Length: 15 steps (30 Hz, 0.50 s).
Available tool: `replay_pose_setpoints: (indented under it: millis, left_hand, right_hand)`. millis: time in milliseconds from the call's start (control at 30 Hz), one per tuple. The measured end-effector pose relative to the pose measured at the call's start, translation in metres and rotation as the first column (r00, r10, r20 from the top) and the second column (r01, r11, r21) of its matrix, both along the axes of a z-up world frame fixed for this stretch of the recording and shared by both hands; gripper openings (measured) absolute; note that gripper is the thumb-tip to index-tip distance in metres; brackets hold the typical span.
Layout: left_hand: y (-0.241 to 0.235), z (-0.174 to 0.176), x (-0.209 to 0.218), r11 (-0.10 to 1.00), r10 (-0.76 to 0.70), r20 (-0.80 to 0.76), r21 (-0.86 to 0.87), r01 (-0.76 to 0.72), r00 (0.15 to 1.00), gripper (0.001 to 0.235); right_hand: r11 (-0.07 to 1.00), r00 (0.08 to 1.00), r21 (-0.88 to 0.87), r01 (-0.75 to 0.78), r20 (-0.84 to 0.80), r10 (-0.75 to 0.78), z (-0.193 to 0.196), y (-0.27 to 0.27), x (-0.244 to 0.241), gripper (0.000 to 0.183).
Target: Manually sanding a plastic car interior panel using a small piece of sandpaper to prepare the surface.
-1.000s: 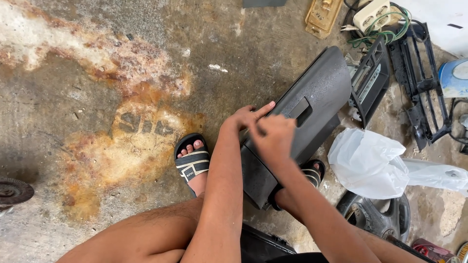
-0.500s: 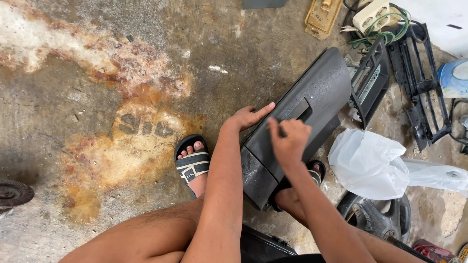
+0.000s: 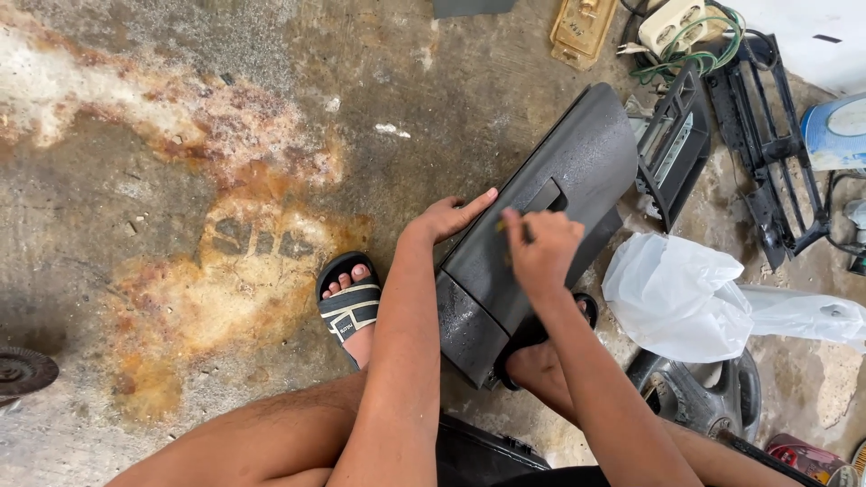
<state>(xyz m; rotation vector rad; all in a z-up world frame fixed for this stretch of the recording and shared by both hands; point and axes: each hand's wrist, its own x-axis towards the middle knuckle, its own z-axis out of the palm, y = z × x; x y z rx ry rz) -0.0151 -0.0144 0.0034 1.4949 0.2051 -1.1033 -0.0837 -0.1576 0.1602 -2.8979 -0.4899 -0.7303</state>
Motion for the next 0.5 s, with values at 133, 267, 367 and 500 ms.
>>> replay_pose_setpoints:
  millis: [133,267,367,500]
  left_hand:
    - [-0.003,-0.008,0.000,1.000,0.000,-0.011,-0.015,0.000,1.000,0.147]
    - [-0.004,-0.010,0.001,1.000,-0.001,-0.008,-0.004,0.001,1.000,0.149]
    - [-0.004,-0.014,0.001,1.000,0.005,-0.017,-0.018,-0.005,1.000,0.146]
    - [0.006,0.016,-0.001,0.995,0.048,-0.060,-0.084,-0.053,0.997,0.138]
  right_hand:
    - [0.987,0.994,0.154,-0.055,-0.090,0.069,0.006,0.031,-0.022,0.039]
    - [0.992,0.991,0.051,-0.119,-0.061,0.122,-0.001,0.006,-0.008,0.044]
    - [0.994,0.997,0.096,-0.047,-0.064,0.053,0.002,0.012,-0.014,0.043]
    - [0.952,0.928,0.200,-0.232,-0.247,0.278,0.013,0.024,-0.052,0.046]
